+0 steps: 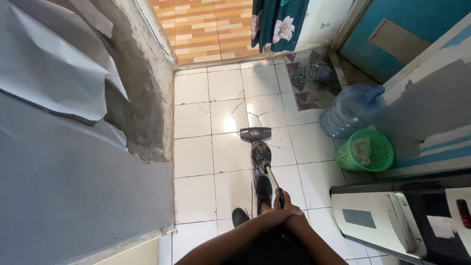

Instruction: The person vacuums a tiled floor by hand using a vacuum cleaner, moving the tool back and forth along the tiles and near the base of a cabinet.

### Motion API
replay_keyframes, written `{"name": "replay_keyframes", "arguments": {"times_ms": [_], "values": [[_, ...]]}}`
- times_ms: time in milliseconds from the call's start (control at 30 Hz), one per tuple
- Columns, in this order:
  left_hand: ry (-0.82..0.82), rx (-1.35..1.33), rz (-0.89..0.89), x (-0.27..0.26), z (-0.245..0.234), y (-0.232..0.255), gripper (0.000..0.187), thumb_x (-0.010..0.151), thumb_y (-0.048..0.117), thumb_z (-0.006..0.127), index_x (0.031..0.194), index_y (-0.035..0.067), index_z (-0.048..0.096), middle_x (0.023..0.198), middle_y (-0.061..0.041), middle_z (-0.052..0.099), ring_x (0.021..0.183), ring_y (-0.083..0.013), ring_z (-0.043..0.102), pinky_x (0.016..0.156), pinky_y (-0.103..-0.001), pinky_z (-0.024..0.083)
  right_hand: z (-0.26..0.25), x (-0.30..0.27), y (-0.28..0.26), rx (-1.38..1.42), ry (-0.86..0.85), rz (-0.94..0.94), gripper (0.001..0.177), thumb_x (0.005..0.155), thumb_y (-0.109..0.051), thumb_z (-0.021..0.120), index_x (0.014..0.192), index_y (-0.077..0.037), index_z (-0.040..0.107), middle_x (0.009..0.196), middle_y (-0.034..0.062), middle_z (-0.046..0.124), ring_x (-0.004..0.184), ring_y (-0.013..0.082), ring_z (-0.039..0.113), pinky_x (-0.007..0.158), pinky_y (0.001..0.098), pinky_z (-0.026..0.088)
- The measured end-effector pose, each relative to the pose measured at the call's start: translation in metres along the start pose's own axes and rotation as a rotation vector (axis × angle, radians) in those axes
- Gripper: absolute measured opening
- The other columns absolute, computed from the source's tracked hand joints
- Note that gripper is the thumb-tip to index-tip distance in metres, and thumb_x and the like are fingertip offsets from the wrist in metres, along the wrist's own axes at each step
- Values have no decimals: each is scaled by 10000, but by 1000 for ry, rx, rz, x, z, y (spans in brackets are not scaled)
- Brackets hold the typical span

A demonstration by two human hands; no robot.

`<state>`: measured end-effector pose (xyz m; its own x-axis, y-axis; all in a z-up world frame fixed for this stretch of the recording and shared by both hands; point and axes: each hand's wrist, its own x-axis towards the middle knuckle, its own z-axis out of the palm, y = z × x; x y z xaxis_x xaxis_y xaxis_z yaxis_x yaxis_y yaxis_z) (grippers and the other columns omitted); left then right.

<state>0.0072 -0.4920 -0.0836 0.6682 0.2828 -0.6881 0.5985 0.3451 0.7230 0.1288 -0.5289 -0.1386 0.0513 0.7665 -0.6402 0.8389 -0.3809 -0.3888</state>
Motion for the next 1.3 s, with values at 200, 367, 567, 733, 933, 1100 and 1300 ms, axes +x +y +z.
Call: {"name": "replay_keyframes", "arguments": {"times_ms": [200, 367, 567, 733, 933, 1100, 1300], "values": [[3, -506, -92, -21, -1, 24, 1470, 704, 517, 819, 1549, 211, -344, 1564, -383, 327, 1406, -429, 469, 1092, -487, 460, -15, -21, -14, 183, -23, 226, 834, 1017, -456, 532, 1619, -218, 7, 1383, 210, 518, 1185, 316, 653, 1005, 382, 520], [-33, -723, -105, -27, -16, 54, 1463, 758, 414, 821, 1502, 288, -433, 1547, -352, 281, 1379, -426, 479, 1048, -529, 505, -63, -30, -41, 242, -7, 303, 841, 994, -451, 545, 1632, -277, 25, 1250, 189, 671, 1092, 315, 726, 958, 399, 567], [-55, -790, -137, -4, -33, 96, 1422, 767, 364, 792, 1483, 390, -436, 1577, -313, 245, 1395, -433, 441, 1025, -565, 501, -108, -9, -35, 235, -18, 294, 858, 980, -428, 554, 1646, -300, 29, 1151, 178, 758, 1034, 319, 758, 918, 415, 597], [-20, -793, -102, 19, -52, 133, 1420, 772, 382, 805, 1503, 369, -412, 1602, -323, 239, 1405, -456, 457, 1014, -557, 517, -145, 26, -25, 191, -91, 318, 872, 988, -363, 533, 1651, -306, -31, 1211, 196, 716, 1077, 326, 741, 920, 412, 599], [54, -761, -156, 36, -81, 186, 1367, 730, 438, 767, 1544, 372, -329, 1585, -280, 206, 1365, -452, 460, 947, -584, 536, -175, 81, -4, 131, -75, 203, 890, 984, -427, 525, 1632, -285, -68, 1204, 207, 699, 1107, 356, 708, 982, 427, 546], [96, -773, -110, 75, -99, 198, 1383, 745, 443, 771, 1544, 342, -353, 1547, -325, 310, 1335, -451, 514, 948, -551, 554, -204, 115, 3, 131, -111, 231, 841, 994, -459, 491, 1635, -327, -39, 1156, 205, 718, 1091, 357, 716, 976, 434, 547], [185, -801, -127, 101, -111, 218, 1434, 738, 395, 808, 1525, 316, -388, 1508, -354, 396, 1277, -444, 583, 934, -534, 591, -227, 149, 14, 145, -165, 230, 867, 987, -388, 536, 1623, -409, -54, 1186, 177, 685, 1071, 329, 719, 940, 459, 572]]}}
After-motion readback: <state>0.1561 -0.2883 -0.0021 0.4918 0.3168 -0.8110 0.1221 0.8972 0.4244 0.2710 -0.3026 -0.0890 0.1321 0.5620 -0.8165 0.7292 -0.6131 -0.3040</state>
